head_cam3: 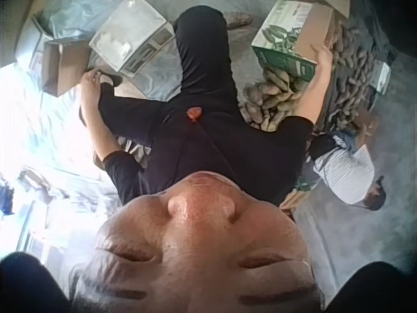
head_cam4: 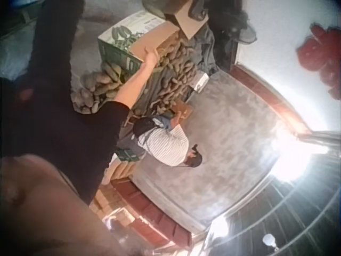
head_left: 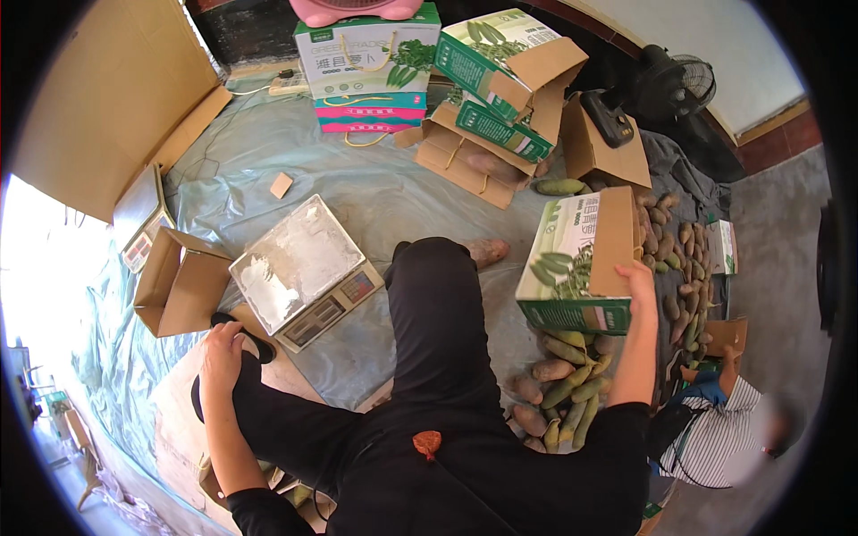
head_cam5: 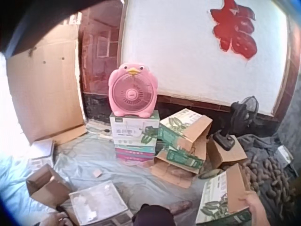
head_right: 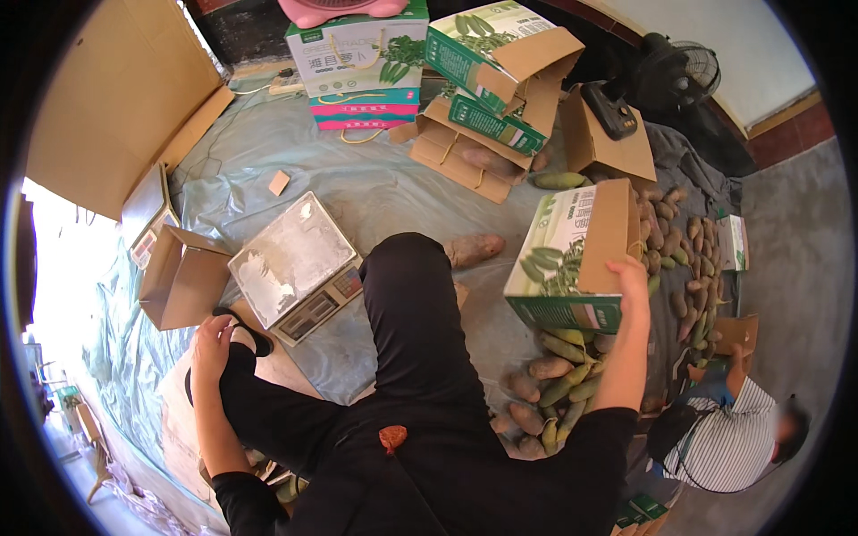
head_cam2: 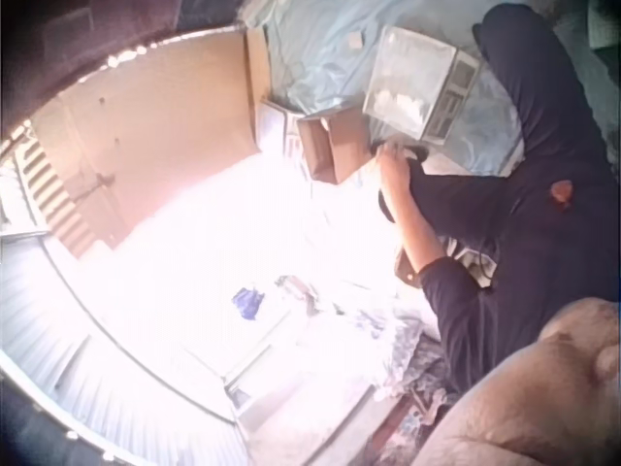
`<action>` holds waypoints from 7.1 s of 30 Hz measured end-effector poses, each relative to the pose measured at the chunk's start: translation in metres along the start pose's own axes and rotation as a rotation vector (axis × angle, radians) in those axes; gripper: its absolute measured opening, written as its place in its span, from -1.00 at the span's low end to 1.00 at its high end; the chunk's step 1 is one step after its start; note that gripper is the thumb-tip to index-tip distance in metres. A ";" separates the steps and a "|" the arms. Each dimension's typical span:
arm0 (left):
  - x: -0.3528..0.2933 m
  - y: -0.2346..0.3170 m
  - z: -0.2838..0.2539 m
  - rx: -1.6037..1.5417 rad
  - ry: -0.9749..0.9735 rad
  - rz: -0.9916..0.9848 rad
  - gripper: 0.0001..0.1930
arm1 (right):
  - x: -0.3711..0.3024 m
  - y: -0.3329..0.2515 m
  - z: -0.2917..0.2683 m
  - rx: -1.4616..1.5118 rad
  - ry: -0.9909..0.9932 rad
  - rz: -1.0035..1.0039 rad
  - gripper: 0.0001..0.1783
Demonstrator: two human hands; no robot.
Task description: Packing and weighing produce into boxes.
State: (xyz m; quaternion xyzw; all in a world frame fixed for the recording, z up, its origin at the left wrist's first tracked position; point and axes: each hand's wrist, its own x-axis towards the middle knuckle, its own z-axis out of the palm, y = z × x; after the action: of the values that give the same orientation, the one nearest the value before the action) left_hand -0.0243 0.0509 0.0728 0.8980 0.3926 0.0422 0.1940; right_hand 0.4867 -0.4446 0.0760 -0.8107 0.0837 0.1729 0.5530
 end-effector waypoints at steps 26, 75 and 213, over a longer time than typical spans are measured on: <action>-0.014 -0.015 -0.005 -0.060 0.051 -0.072 -0.82 | -0.127 -0.204 0.347 -0.906 -0.724 -1.460 -0.77; -0.010 0.009 -0.008 -0.016 -0.193 -0.023 -0.53 | -0.021 0.236 0.189 -0.882 -0.565 -0.207 -0.78; 0.032 0.025 0.064 0.233 -0.030 -0.216 -0.82 | 0.049 0.262 0.181 -0.904 -0.495 -0.140 -0.64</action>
State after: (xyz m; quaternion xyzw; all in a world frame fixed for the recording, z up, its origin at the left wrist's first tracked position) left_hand 0.0296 0.0390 0.0210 0.8675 0.4864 -0.0380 0.0976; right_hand 0.4123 -0.3729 -0.2292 -0.9071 -0.1869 0.3408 0.1612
